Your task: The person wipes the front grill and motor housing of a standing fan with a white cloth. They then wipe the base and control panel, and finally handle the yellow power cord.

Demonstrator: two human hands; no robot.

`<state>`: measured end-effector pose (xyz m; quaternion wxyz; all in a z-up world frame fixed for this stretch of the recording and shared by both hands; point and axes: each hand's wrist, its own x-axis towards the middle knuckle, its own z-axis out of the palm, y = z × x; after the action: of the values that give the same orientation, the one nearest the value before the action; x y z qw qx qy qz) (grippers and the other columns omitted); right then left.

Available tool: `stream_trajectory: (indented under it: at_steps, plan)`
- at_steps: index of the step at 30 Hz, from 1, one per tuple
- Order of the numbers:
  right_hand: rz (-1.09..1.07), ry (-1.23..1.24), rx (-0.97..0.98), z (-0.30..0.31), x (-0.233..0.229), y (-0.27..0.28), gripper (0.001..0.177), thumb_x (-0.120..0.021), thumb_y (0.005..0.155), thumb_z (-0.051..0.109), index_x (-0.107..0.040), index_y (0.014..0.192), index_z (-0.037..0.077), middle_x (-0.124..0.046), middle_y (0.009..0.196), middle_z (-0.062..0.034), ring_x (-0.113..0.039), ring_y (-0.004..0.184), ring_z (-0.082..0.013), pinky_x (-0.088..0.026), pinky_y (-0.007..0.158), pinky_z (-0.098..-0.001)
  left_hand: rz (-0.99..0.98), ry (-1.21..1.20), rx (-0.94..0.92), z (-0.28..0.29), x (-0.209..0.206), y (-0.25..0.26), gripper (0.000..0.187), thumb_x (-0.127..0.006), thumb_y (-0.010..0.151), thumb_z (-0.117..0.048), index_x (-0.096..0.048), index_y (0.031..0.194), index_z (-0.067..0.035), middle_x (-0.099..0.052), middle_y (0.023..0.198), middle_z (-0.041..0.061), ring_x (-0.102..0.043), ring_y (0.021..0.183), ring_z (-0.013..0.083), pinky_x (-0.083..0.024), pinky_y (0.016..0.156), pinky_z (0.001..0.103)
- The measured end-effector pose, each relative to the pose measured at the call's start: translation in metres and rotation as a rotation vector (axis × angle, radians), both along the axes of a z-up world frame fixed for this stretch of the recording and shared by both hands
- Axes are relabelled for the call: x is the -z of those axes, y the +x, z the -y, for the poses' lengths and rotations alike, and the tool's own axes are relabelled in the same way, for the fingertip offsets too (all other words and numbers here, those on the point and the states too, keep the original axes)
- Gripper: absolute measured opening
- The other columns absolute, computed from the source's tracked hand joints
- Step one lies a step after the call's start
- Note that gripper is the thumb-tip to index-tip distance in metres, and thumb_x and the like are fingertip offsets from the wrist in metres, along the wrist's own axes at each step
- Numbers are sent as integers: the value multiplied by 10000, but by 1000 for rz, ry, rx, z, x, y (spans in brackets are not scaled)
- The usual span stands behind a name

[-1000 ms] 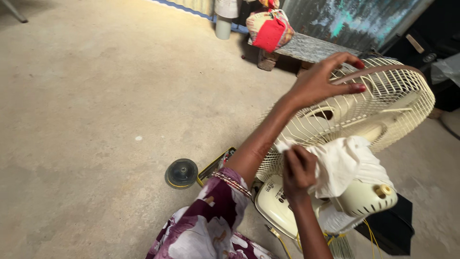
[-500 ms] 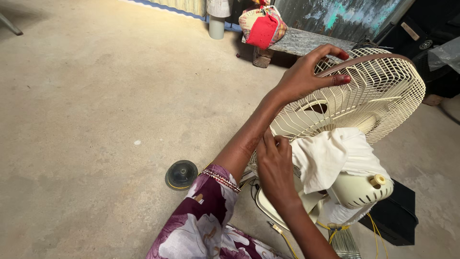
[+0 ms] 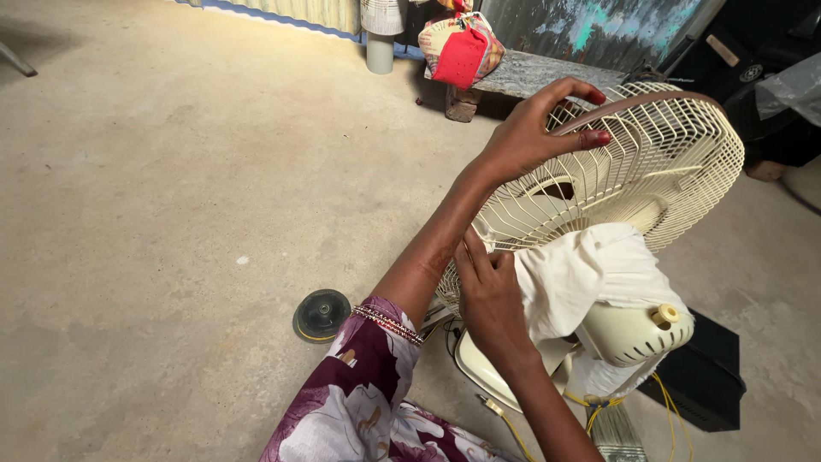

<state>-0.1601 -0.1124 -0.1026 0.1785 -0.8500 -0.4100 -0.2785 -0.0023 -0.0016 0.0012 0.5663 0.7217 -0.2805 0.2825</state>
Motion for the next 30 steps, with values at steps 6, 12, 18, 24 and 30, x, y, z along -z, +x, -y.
stream_trajectory:
  at_steps: [6,12,18,24,30]
  plan:
    - [210,225,-72,44,42,30,765,-639,735,-193,-581,1448,78,-631,1444,-60,-548,991,-240,-441,942,-379,-8,16,-28,3,-2,-2,694,-817,725,-621,-682,1227,-161,-711,1312,35,-648,1304,244,-442,1147,504]
    - [203,368,51,41,105,50,702,-624,808,-180,-582,1461,75,-610,1489,-105,-556,1109,-249,-448,997,-371,-38,1,-1,1,-1,-1,687,-823,717,-621,-685,1216,-170,-730,1286,22,-672,1284,239,-461,1151,527]
    - [257,433,103,17,144,48,550,-615,939,-37,-513,1477,9,-539,1512,-192,-501,1319,-329,-399,1092,-466,-53,9,-24,4,-2,1,669,-833,718,-597,-689,1220,-178,-728,1289,22,-658,1299,249,-404,1158,561]
    - [56,468,230,50,153,57,499,-546,1036,54,-464,1522,-22,-494,1526,-264,-475,1423,-427,-407,1169,-519,-84,-20,8,3,-3,-4,673,-825,712,-607,-670,1207,-178,-732,1266,15,-701,1225,223,-508,1104,509]
    - [-47,825,201,-2,118,8,423,-589,1010,-1,-560,1430,-43,-578,1386,-268,-553,1334,-403,-462,1100,-487,-57,24,-24,2,-7,-5,648,-842,740,-575,-670,1213,-167,-735,1268,5,-698,1233,210,-462,1134,487]
